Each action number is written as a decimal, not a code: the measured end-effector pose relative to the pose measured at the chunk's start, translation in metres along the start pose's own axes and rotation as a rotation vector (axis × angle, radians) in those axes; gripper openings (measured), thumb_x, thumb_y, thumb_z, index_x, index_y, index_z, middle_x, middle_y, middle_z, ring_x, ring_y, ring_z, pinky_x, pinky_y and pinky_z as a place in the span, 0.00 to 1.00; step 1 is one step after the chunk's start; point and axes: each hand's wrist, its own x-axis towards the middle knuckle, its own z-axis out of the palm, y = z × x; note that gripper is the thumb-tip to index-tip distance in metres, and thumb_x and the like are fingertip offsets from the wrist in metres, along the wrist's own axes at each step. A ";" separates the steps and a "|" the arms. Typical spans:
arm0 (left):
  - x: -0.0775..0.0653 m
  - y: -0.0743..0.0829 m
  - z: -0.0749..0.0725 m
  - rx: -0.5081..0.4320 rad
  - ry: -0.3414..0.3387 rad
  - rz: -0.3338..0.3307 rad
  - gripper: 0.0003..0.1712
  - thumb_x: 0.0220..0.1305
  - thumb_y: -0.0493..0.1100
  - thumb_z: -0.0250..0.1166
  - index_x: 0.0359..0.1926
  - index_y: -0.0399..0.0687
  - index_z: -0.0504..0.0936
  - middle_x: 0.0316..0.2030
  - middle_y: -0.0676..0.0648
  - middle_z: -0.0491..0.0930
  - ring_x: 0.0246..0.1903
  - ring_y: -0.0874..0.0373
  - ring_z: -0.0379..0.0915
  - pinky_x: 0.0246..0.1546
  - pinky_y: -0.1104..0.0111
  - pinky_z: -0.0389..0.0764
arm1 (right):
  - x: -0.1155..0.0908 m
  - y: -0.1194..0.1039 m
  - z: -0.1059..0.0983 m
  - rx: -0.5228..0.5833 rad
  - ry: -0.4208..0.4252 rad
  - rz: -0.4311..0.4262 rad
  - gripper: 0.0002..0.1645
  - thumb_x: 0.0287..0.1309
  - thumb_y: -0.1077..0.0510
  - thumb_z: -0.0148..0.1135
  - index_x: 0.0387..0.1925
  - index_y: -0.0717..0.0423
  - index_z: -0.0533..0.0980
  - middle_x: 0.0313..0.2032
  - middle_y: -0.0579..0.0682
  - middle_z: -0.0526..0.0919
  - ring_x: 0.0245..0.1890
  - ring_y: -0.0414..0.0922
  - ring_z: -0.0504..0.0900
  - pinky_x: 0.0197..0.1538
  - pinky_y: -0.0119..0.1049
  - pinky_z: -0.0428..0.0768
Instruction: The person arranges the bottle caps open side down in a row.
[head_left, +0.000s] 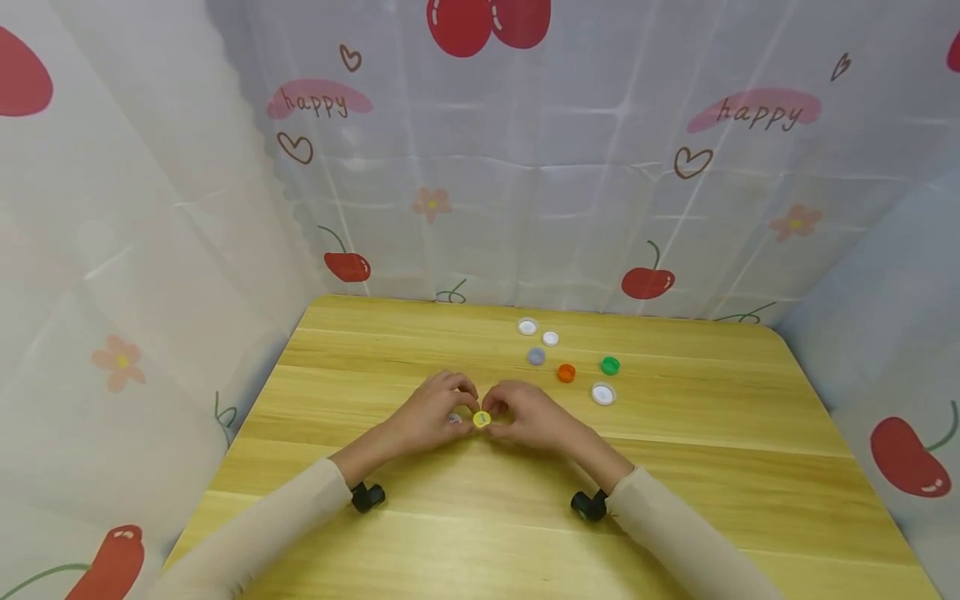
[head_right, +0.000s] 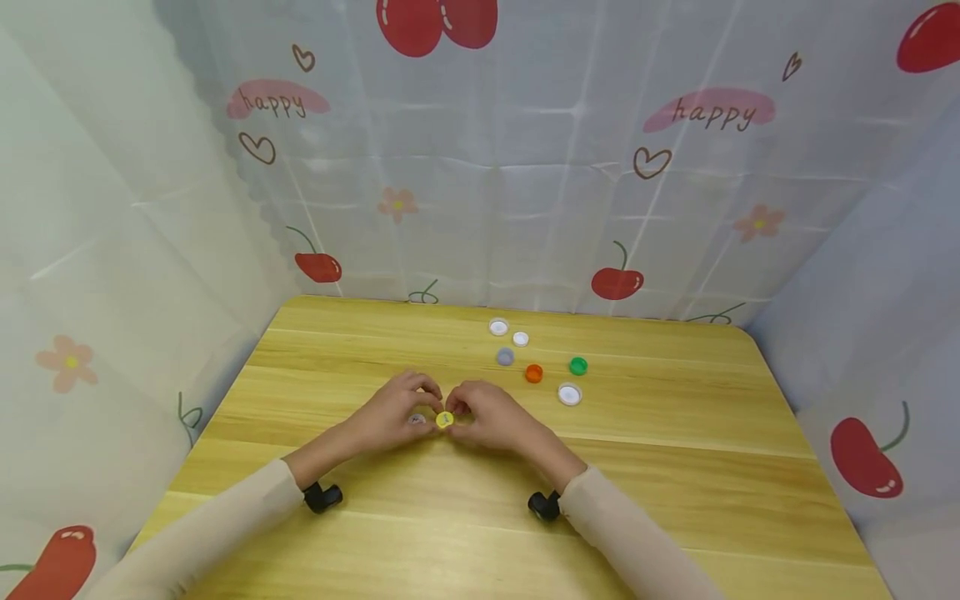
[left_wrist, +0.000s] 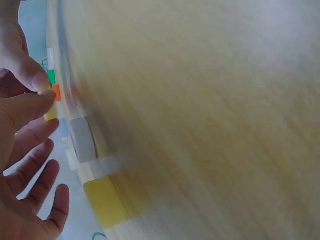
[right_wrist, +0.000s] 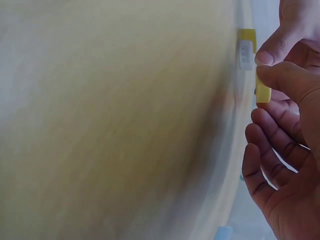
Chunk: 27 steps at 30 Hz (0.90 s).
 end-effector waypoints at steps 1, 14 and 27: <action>0.000 -0.001 0.001 0.010 -0.011 -0.008 0.11 0.67 0.52 0.78 0.45 0.55 0.92 0.57 0.53 0.82 0.60 0.53 0.73 0.63 0.52 0.76 | 0.001 0.000 0.002 -0.006 -0.007 0.003 0.14 0.61 0.52 0.78 0.46 0.48 0.84 0.42 0.43 0.87 0.45 0.40 0.82 0.54 0.37 0.83; 0.000 -0.007 0.008 0.085 -0.046 -0.019 0.11 0.67 0.54 0.78 0.46 0.58 0.92 0.56 0.53 0.83 0.58 0.54 0.75 0.63 0.55 0.79 | 0.007 0.003 0.009 -0.040 -0.061 -0.007 0.14 0.64 0.50 0.78 0.46 0.48 0.84 0.42 0.45 0.86 0.44 0.41 0.81 0.52 0.35 0.82; -0.001 -0.012 0.011 0.023 -0.084 -0.073 0.17 0.65 0.58 0.78 0.50 0.61 0.88 0.55 0.56 0.82 0.56 0.56 0.74 0.61 0.56 0.79 | 0.005 0.007 0.013 -0.045 -0.055 -0.008 0.15 0.65 0.49 0.77 0.48 0.47 0.83 0.43 0.45 0.85 0.45 0.41 0.80 0.54 0.37 0.80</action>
